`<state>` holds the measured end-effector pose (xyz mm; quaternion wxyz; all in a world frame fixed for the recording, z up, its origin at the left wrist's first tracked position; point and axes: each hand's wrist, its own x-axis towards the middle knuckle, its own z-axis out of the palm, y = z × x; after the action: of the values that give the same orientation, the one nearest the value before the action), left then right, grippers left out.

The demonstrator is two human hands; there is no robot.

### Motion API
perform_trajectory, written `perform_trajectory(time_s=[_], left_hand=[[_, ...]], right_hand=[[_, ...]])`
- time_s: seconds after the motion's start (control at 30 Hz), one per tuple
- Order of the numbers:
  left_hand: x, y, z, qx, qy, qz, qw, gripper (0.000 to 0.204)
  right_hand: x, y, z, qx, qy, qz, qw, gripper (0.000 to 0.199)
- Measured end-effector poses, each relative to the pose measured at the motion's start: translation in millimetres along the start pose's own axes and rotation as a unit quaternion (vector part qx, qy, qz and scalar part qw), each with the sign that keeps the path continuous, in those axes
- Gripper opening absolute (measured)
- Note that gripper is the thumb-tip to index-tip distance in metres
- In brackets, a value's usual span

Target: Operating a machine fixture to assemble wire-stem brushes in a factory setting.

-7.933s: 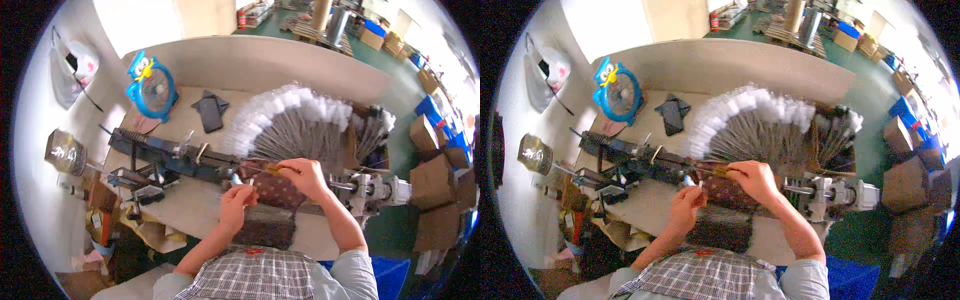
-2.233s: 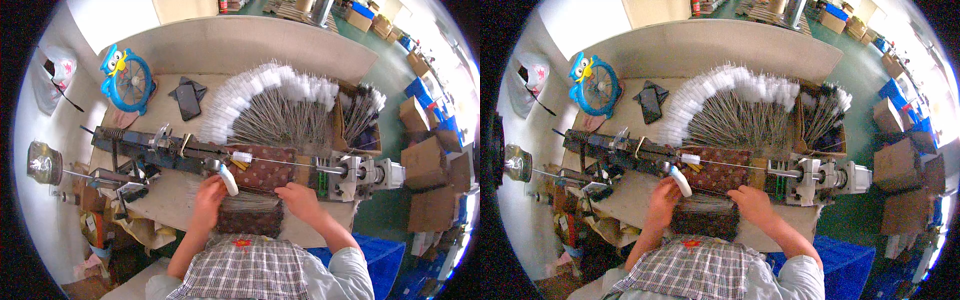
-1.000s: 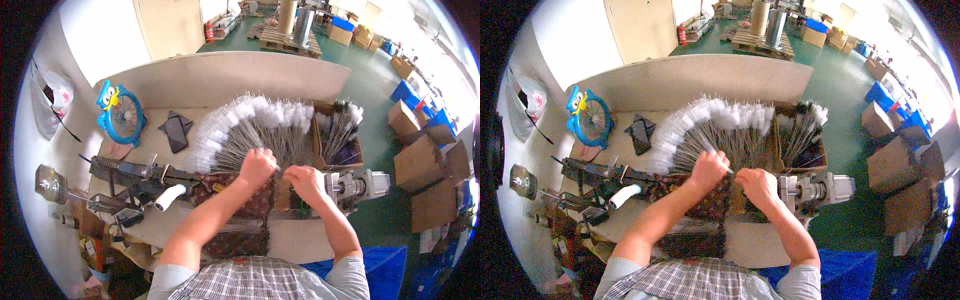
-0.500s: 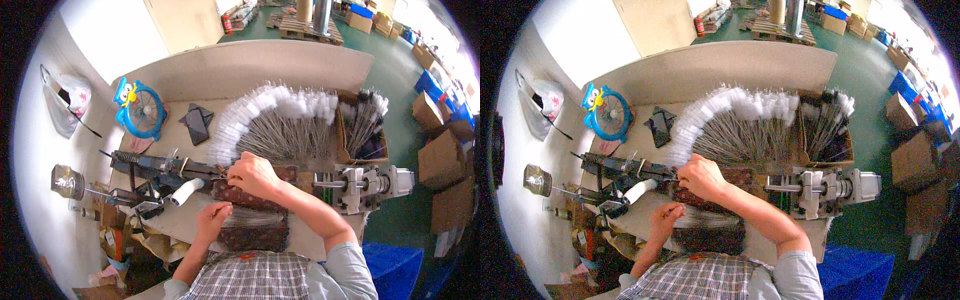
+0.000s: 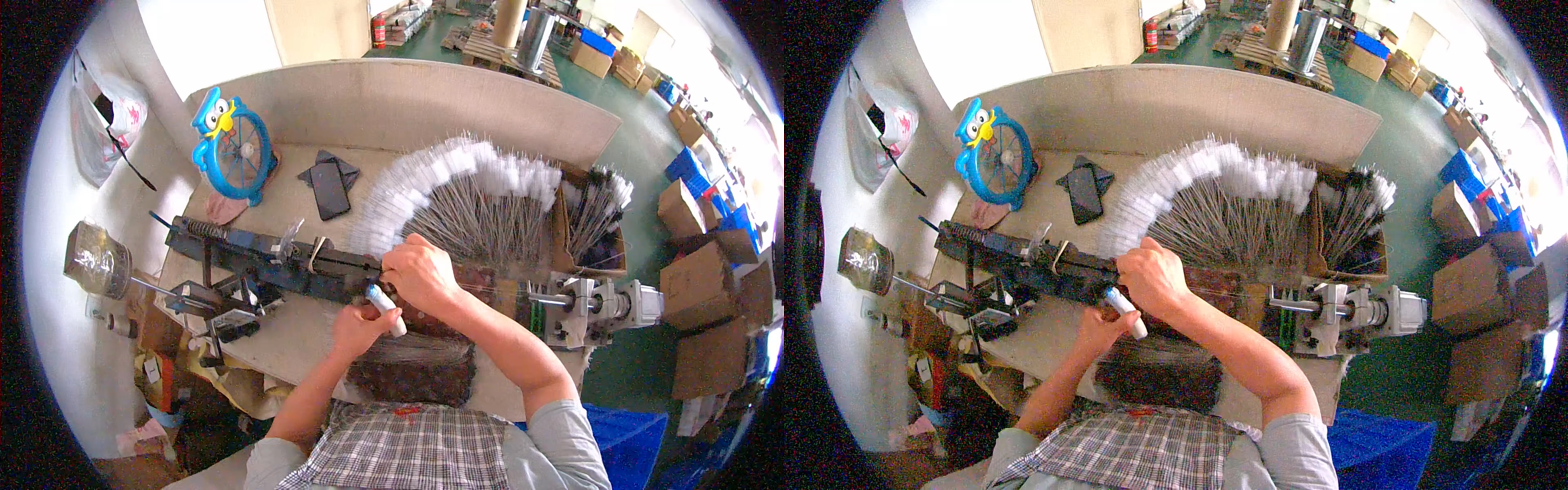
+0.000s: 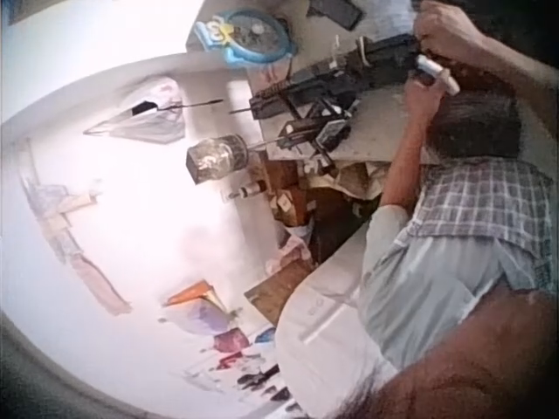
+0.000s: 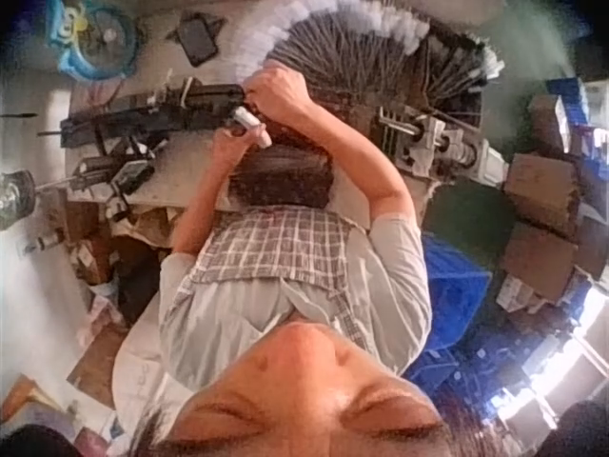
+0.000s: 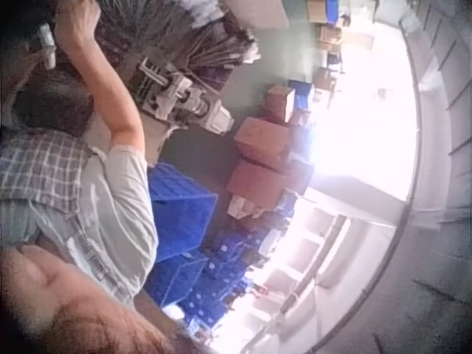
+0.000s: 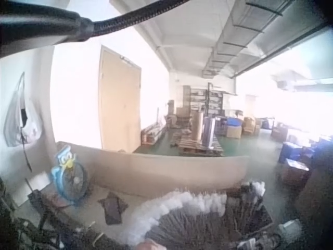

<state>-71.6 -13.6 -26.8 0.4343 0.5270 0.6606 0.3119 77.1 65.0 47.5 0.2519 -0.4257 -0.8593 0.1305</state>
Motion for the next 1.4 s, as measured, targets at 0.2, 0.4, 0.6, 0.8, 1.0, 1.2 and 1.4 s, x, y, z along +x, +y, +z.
perform_trajectory(time_s=[0.2, 0.4, 0.6, 0.8, 1.0, 1.2, 1.4], left_hand=[[4.9, 2.8, 3.9, -0.044, -0.003, 0.049, 0.998, 0.031], [-1.4, 5.3, 37.3, -0.414, -0.021, -0.004, 0.910, 0.016], [11.6, -18.9, 13.5, 0.024, 0.006, 0.027, 0.999, 0.031], [-3.8, -26.5, -25.7, -0.177, 0.083, -0.002, 0.981, 0.041], [-23.5, -111.8, -110.0, -0.496, 0.202, -0.159, 0.829, 0.033], [-20.1, -102.9, -127.5, -0.566, 0.225, -0.186, 0.771, 0.026], [-13.0, -106.4, -119.5, -0.594, 0.255, -0.146, 0.749, 0.012]], right_hand=[[-18.0, 3.1, -26.5, 0.031, 0.086, -0.027, 0.995, 0.010], [-74.2, 19.2, -32.5, 0.068, 0.063, -0.035, 0.995, 0.012], [-61.0, 32.3, 41.2, 0.104, 0.111, 0.032, 0.988, 0.017], [-68.7, 37.1, 32.6, 0.028, -0.029, 0.015, 0.999, 0.010], [-68.8, 23.9, 12.1, 0.077, -0.079, 0.013, 0.994, 0.015], [-66.5, 21.4, 13.4, 0.080, -0.105, 0.020, 0.991, 0.015], [-74.7, 17.8, -9.8, 0.089, -0.109, 0.002, 0.990, 0.019]])
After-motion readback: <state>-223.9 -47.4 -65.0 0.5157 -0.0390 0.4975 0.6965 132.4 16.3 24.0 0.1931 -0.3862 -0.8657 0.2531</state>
